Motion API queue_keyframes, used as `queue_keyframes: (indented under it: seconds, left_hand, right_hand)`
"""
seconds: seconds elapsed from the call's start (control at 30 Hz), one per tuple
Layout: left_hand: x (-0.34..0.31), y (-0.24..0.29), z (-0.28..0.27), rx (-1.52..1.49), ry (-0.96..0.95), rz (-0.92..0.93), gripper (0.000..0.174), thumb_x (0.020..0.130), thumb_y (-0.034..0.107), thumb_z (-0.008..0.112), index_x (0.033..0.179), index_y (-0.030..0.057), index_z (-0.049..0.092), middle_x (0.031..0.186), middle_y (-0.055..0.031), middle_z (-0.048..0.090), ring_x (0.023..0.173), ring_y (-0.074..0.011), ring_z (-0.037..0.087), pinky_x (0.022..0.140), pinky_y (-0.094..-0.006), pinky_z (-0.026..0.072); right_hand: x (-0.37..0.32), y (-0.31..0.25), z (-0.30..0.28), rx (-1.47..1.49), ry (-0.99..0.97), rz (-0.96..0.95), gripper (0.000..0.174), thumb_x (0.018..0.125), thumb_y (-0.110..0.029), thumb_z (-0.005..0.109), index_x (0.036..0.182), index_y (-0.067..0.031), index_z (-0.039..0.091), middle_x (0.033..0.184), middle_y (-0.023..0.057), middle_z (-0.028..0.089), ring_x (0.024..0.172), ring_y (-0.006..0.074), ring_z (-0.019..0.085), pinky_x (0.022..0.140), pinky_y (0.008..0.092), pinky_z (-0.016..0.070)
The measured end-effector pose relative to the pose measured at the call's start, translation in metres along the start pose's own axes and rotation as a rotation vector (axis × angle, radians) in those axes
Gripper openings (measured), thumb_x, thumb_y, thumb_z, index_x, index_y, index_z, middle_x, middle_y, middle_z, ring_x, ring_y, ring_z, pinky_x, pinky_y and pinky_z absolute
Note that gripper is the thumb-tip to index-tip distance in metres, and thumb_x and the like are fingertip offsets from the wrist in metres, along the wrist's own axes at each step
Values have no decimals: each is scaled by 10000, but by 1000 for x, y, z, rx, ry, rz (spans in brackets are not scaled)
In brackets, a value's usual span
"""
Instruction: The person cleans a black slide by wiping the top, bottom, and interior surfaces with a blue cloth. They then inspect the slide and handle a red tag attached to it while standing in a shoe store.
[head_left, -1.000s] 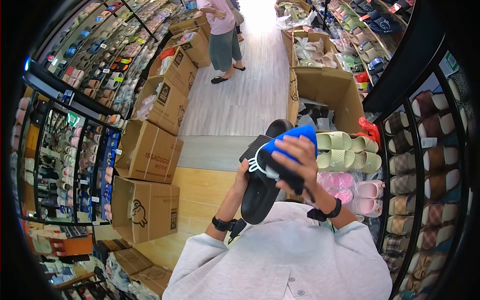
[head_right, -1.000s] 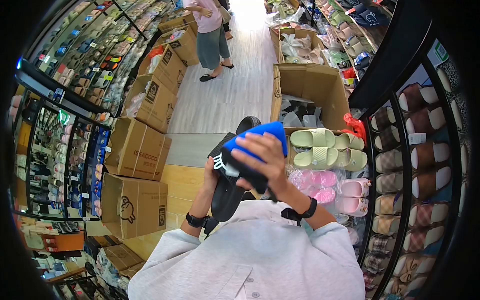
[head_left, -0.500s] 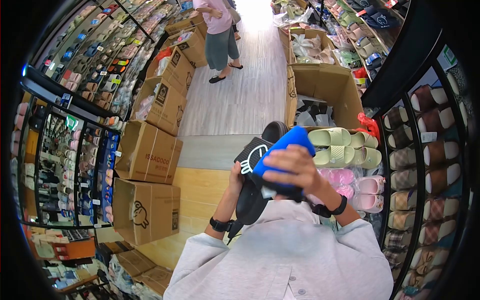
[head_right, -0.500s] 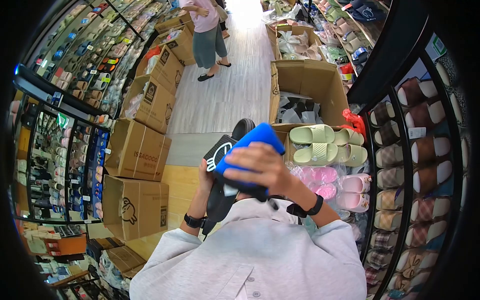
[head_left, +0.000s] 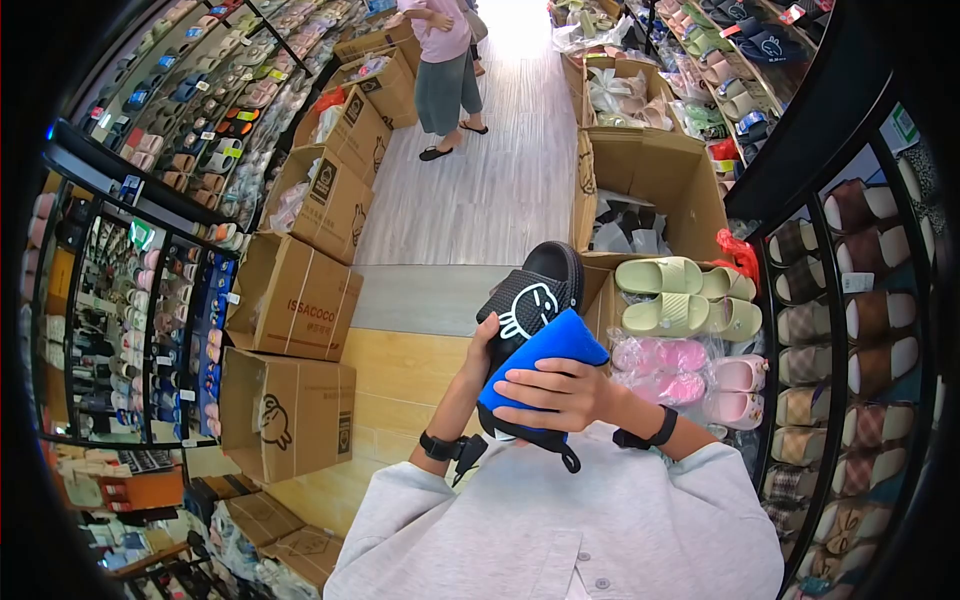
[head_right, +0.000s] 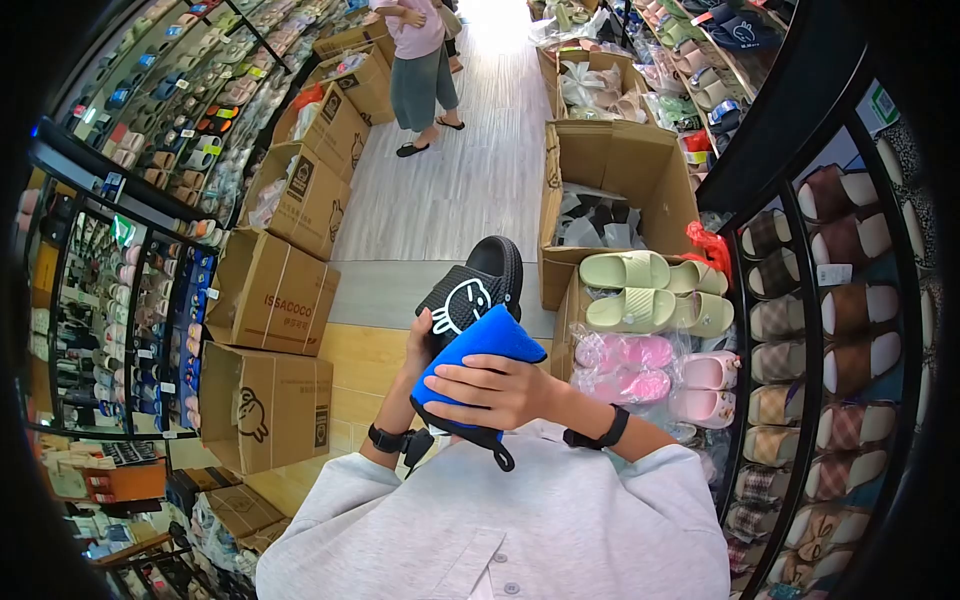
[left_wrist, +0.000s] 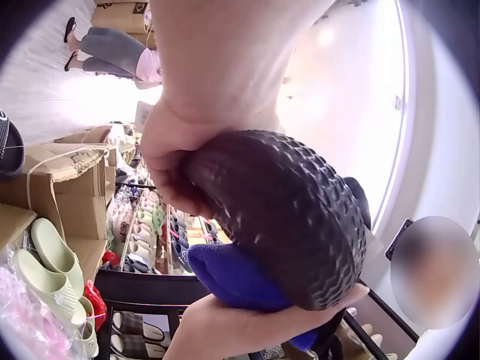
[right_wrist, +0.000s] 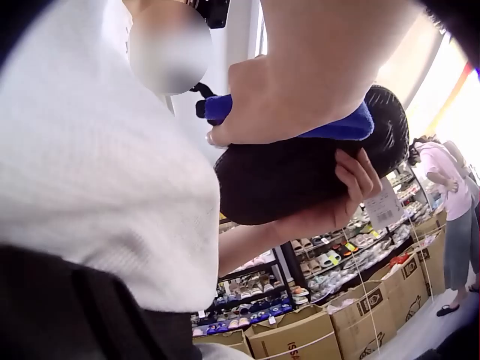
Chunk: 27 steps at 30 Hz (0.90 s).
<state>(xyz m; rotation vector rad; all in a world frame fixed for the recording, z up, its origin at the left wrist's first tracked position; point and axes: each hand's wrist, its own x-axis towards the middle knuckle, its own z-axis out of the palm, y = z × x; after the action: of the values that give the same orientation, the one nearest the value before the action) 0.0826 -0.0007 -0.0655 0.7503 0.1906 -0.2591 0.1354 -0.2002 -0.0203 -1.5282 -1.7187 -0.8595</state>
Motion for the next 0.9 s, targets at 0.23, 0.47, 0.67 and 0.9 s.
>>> queue_keyframes:
  seconds: [0.23, 0.47, 0.67, 0.9]
  left_hand:
    - [-12, -4, -3, 27, 50, -9, 954, 986, 751, 540, 1573, 3, 462, 1487, -235, 617, 1328, -357, 648, 1183, -504, 505]
    - [-10, -10, -13, -27, 35, -19, 982, 964, 796, 533, 1570, 26, 477, 1476, -226, 628, 1302, -361, 663, 1170, -514, 516]
    - [-5, 3, 12, 35, 71, 36, 986, 968, 792, 530, 1579, 21, 464, 1481, -222, 624, 1316, -350, 655, 1166, -497, 521]
    - [-5, 0, 0, 24, 27, 24, 967, 989, 765, 534, 1582, 6, 456, 1500, -228, 608, 1339, -341, 642, 1173, -486, 516]
  right_hand:
    - [-2, 47, -28, 110, 34, 272, 498, 950, -502, 747, 1298, -146, 773, 1378, 106, 723, 1263, 302, 684, 1115, 476, 485]
    - [1, 35, -22, -38, 81, 418, 554, 911, -533, 776, 1298, -136, 777, 1368, 109, 727, 1294, 331, 657, 1140, 520, 436]
    - [8, -12, -1, 23, -27, -67, 396, 1048, -488, 650, 1307, -211, 761, 1359, 16, 744, 1247, 181, 693, 1108, 358, 462]
    - [1, 25, -21, 8, -54, -2, 360, 1019, -370, 682, 1327, -200, 753, 1402, 40, 716, 1295, 209, 675, 1108, 369, 482]
